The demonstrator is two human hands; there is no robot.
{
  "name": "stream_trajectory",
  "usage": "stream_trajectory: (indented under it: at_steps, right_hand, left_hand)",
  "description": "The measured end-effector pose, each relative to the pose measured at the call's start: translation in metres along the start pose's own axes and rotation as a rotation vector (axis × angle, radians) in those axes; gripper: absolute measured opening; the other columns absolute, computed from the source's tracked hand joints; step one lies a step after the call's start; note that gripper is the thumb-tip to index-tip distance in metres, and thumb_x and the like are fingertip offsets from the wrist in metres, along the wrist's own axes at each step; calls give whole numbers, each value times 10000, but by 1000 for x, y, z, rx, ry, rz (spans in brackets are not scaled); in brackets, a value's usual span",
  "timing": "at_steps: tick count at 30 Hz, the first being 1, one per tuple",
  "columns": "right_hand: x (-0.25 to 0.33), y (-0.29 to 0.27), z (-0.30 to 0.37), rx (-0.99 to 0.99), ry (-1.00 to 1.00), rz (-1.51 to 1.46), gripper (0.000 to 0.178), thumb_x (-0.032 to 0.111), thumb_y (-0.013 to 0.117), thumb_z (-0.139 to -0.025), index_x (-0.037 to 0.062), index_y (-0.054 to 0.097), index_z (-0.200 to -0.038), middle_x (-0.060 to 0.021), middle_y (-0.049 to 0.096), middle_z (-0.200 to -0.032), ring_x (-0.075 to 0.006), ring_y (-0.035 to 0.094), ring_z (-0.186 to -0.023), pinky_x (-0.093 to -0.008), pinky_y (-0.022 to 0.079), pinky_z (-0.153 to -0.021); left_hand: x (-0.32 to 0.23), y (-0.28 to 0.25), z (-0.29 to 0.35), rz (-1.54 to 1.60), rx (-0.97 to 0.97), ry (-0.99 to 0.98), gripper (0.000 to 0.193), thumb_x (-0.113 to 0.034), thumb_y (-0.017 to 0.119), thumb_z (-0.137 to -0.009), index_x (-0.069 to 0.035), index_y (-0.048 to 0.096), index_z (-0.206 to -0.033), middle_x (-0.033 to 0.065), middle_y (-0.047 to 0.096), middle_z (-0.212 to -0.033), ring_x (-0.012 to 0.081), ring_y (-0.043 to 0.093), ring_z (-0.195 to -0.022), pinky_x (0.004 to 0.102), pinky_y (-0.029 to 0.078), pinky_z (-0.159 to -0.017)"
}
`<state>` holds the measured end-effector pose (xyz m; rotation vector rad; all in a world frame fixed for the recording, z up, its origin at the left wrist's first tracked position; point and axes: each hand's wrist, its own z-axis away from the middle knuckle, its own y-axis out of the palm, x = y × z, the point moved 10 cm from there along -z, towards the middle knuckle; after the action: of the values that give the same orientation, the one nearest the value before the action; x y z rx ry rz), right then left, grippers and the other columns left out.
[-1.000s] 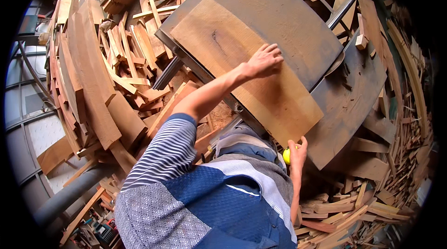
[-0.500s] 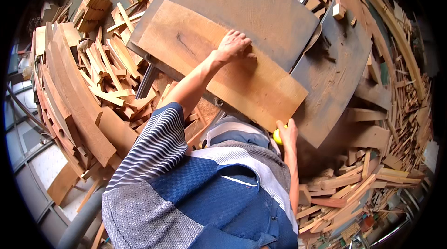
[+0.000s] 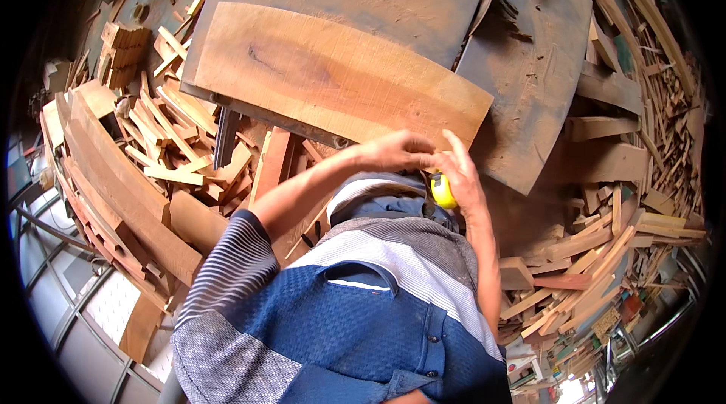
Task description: The person picks up a curved piece of wood from a pile, places it on a table, and uses a yellow tape measure to measure its length, repeating this process with a larger wooden plank.
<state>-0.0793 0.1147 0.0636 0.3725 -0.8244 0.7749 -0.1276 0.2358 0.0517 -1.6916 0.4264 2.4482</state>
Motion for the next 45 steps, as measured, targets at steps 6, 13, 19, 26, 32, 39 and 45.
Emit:
stream_trajectory:
  at_steps: [6, 13, 19, 26, 32, 39, 45]
  right_hand:
    - [-23, 32, -3, 203, 33, 14, 971, 539, 728, -921, -25, 301, -1587, -255, 607, -1351, -287, 590, -1275, -352, 457, -1059]
    - [31, 60, 0, 349, 100, -106, 754, 341, 755, -903, -34, 452, -1484, -197, 659, -1275, -232, 643, -1167, -329, 494, -1005]
    - [28, 52, -20, 313, 87, -187, 712, 448, 745, -932, -41, 536, -1406, -87, 676, -1124, -136, 625, -1043, -280, 491, -898]
    - [19, 51, 1, 344, 83, -337, 1001, 364, 906, -770, 0, 382, -1541, -187, 561, -1376, -253, 562, -1266, -339, 444, -1065]
    - [23, 37, 11, 235, -37, 47, 985, 351, 899, -717, 7, 420, -1506, -191, 567, -1364, -287, 556, -1263, -365, 458, -1053]
    - [14, 39, 16, 271, 15, -340, 823, 349, 785, -823, -11, 442, -1479, -155, 621, -1188, -228, 625, -1047, -344, 505, -934]
    - [7, 11, 12, -32, -135, -575, 602, 256, 700, -949, 20, 471, -1453, -79, 603, -1167, -157, 567, -1075, -289, 465, -958]
  left_hand:
    - [12, 27, 11, 396, 135, -100, 277, -238, 719, -987, -27, 745, -1166, 8, 715, -974, 103, 608, -874, 282, 509, -790]
    - [-5, -20, 37, 381, 35, -96, 236, -170, 706, -997, -11, 711, -1172, -14, 684, -935, 77, 606, -866, 256, 508, -794]
    - [-17, -27, 32, 505, 25, -126, 306, -172, 764, -956, 17, 700, -1187, 6, 724, -1062, 86, 638, -1010, 262, 521, -927]
    - [15, -19, 19, 686, 40, -142, 190, -92, 783, -924, -41, 696, -1085, 36, 735, -1063, 128, 684, -954, 285, 560, -885]
    - [22, -7, 20, 749, 53, -153, 182, -51, 788, -907, -59, 694, -1063, 12, 723, -1017, 123, 687, -946, 277, 558, -886]
    - [26, 4, 15, 885, 8, -171, 152, -99, 803, -911, -76, 686, -1004, 7, 721, -959, 104, 664, -859, 251, 541, -772]
    - [31, 14, 4, 879, -237, -163, 552, -320, 647, -1040, -29, 444, -1462, 142, 613, -1347, 234, 605, -1237, 376, 514, -1014]
